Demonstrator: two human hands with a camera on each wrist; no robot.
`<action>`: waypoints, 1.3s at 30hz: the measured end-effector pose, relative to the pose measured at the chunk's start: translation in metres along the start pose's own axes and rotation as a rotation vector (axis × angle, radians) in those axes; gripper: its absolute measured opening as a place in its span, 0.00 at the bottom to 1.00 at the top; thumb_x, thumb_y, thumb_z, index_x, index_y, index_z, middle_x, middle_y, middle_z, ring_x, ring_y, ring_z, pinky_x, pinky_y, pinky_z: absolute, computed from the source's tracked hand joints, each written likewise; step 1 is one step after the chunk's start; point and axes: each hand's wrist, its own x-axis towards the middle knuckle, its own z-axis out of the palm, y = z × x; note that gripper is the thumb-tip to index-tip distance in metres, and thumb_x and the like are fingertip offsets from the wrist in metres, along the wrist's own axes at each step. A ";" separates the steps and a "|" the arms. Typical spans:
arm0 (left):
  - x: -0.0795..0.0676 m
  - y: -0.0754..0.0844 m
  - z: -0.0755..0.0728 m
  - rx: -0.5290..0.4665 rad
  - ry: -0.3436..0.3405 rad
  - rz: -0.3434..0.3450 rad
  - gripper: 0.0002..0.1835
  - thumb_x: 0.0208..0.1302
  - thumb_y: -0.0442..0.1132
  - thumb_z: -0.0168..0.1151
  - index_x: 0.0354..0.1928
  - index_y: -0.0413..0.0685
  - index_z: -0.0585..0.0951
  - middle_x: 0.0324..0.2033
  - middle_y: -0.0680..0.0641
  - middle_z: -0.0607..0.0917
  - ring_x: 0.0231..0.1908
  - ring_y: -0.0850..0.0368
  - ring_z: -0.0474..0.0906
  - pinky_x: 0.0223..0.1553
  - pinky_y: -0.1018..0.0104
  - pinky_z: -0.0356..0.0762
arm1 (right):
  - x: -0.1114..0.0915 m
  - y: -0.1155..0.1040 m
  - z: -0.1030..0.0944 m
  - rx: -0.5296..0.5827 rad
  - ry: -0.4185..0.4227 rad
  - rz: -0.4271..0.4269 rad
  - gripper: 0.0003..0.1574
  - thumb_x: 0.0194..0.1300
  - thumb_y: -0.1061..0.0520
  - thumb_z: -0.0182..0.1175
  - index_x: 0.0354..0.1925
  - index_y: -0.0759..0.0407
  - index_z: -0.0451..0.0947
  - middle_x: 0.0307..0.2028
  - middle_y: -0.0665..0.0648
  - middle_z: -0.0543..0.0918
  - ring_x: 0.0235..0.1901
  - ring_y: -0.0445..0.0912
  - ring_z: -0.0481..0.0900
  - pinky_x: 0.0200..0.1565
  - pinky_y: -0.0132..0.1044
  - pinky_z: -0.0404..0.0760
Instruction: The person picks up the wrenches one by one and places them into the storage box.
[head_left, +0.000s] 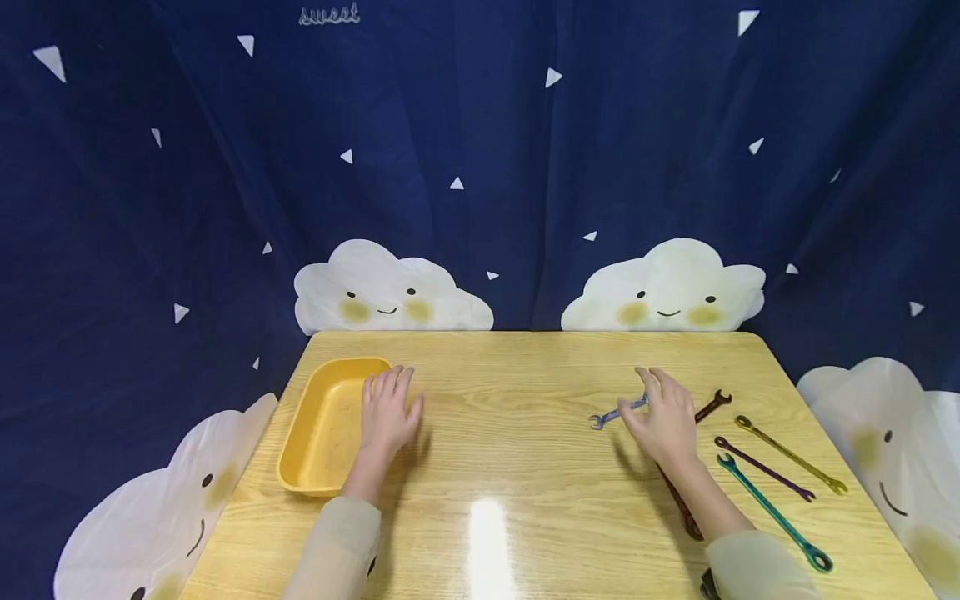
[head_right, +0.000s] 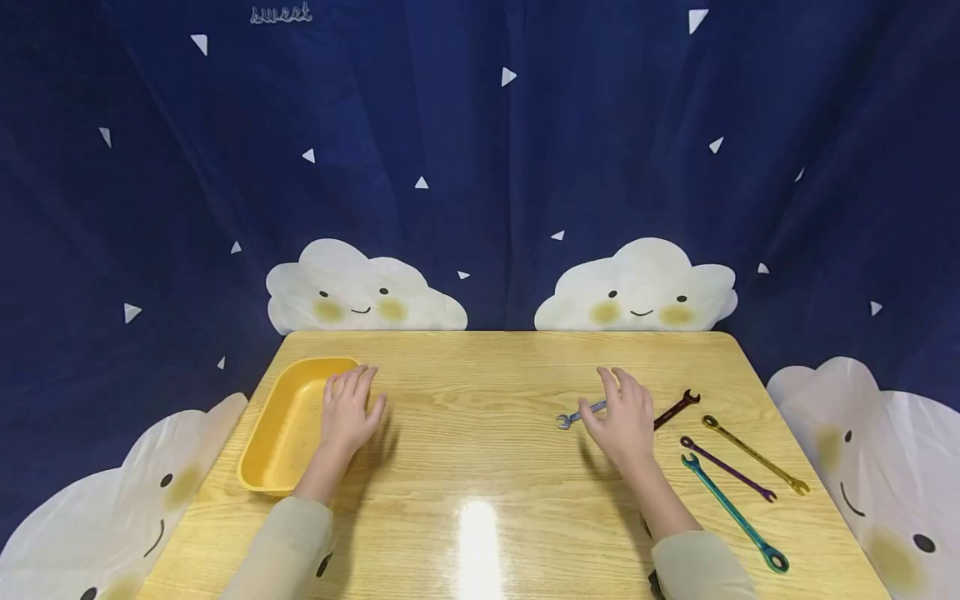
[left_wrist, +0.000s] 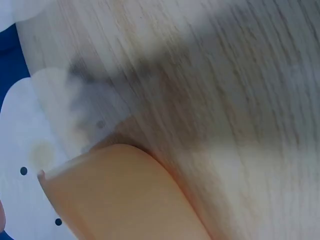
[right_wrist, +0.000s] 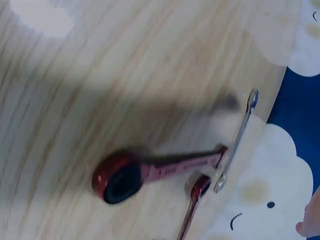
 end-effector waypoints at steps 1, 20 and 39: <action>-0.001 -0.001 0.000 -0.003 0.021 0.007 0.25 0.61 0.49 0.49 0.57 0.45 0.69 0.54 0.42 0.71 0.56 0.46 0.63 0.61 0.47 0.49 | -0.001 -0.002 0.002 0.012 0.010 0.000 0.36 0.54 0.45 0.59 0.58 0.60 0.65 0.55 0.67 0.67 0.55 0.63 0.62 0.54 0.62 0.54; -0.017 -0.037 0.005 -0.029 0.556 0.129 0.14 0.52 0.40 0.52 0.35 0.37 0.78 0.33 0.39 0.79 0.36 0.41 0.72 0.44 0.47 0.63 | -0.011 -0.053 0.053 0.130 0.049 -0.042 0.28 0.55 0.48 0.57 0.50 0.61 0.69 0.47 0.64 0.72 0.49 0.59 0.68 0.50 0.55 0.63; -0.041 -0.078 -0.016 -0.032 0.566 -0.032 0.12 0.51 0.37 0.52 0.34 0.35 0.77 0.32 0.37 0.78 0.35 0.38 0.69 0.44 0.44 0.60 | -0.011 -0.106 0.085 0.175 -0.049 -0.060 0.25 0.57 0.48 0.56 0.50 0.60 0.70 0.46 0.59 0.75 0.48 0.55 0.71 0.50 0.51 0.66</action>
